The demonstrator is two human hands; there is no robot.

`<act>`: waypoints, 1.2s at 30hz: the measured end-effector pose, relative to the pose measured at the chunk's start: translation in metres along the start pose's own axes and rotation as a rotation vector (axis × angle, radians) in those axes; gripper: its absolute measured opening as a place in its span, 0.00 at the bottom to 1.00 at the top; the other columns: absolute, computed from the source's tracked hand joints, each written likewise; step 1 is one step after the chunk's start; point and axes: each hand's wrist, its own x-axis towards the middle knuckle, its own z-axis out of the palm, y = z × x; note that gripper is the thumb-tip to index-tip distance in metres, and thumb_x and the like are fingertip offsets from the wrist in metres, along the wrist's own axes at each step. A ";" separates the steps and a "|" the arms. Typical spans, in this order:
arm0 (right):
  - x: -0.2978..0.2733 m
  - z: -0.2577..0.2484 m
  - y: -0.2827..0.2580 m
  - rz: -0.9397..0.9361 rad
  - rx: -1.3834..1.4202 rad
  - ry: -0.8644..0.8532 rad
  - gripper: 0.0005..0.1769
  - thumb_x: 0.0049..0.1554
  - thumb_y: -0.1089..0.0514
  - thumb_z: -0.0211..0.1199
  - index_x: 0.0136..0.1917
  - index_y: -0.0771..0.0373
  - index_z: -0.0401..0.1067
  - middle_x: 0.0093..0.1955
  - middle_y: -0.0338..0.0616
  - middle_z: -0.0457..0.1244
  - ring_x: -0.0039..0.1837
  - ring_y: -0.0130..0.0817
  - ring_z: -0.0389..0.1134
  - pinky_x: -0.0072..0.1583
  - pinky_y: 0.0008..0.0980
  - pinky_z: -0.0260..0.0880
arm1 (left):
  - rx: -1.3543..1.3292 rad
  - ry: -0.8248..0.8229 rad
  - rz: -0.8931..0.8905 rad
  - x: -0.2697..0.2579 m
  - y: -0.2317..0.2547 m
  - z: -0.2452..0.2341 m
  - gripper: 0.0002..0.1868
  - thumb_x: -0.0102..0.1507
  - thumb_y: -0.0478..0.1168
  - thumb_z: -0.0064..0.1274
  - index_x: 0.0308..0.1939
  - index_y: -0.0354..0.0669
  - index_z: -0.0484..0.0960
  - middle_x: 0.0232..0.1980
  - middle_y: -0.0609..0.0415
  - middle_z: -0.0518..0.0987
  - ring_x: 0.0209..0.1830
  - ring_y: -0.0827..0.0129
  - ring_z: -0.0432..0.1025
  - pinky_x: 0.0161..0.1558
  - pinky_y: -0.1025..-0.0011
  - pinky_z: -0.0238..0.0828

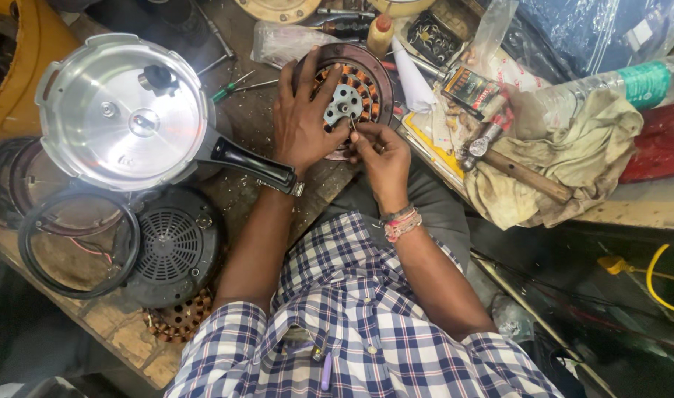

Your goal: The person works on a circular electrical component with copper windings, using a small metal tool to adjust or clean the slots. The person holds the component with both hands and repeatedly manipulates the tool within the winding slots.

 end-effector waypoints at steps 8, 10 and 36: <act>-0.001 -0.002 0.001 -0.007 -0.020 0.009 0.09 0.60 0.68 0.65 0.54 0.73 0.75 0.42 0.42 0.70 0.41 0.25 0.71 0.43 0.24 0.72 | 0.009 0.012 0.003 0.000 0.001 0.002 0.45 0.53 0.52 0.66 0.74 0.56 0.71 0.83 0.51 0.51 0.78 0.36 0.48 0.65 0.38 0.63; -0.005 -0.002 0.000 0.002 -0.031 0.015 0.08 0.60 0.69 0.65 0.53 0.74 0.76 0.42 0.42 0.70 0.42 0.25 0.71 0.44 0.24 0.73 | 0.015 -0.005 -0.018 0.000 0.001 0.003 0.44 0.53 0.52 0.67 0.74 0.57 0.72 0.83 0.51 0.51 0.78 0.35 0.48 0.64 0.38 0.63; -0.018 -0.012 0.002 -0.037 -0.171 0.025 0.07 0.60 0.69 0.66 0.52 0.72 0.74 0.45 0.41 0.70 0.44 0.23 0.70 0.47 0.22 0.72 | 0.011 0.012 0.001 -0.001 -0.002 0.008 0.44 0.54 0.53 0.67 0.74 0.56 0.72 0.83 0.50 0.51 0.77 0.32 0.49 0.64 0.37 0.63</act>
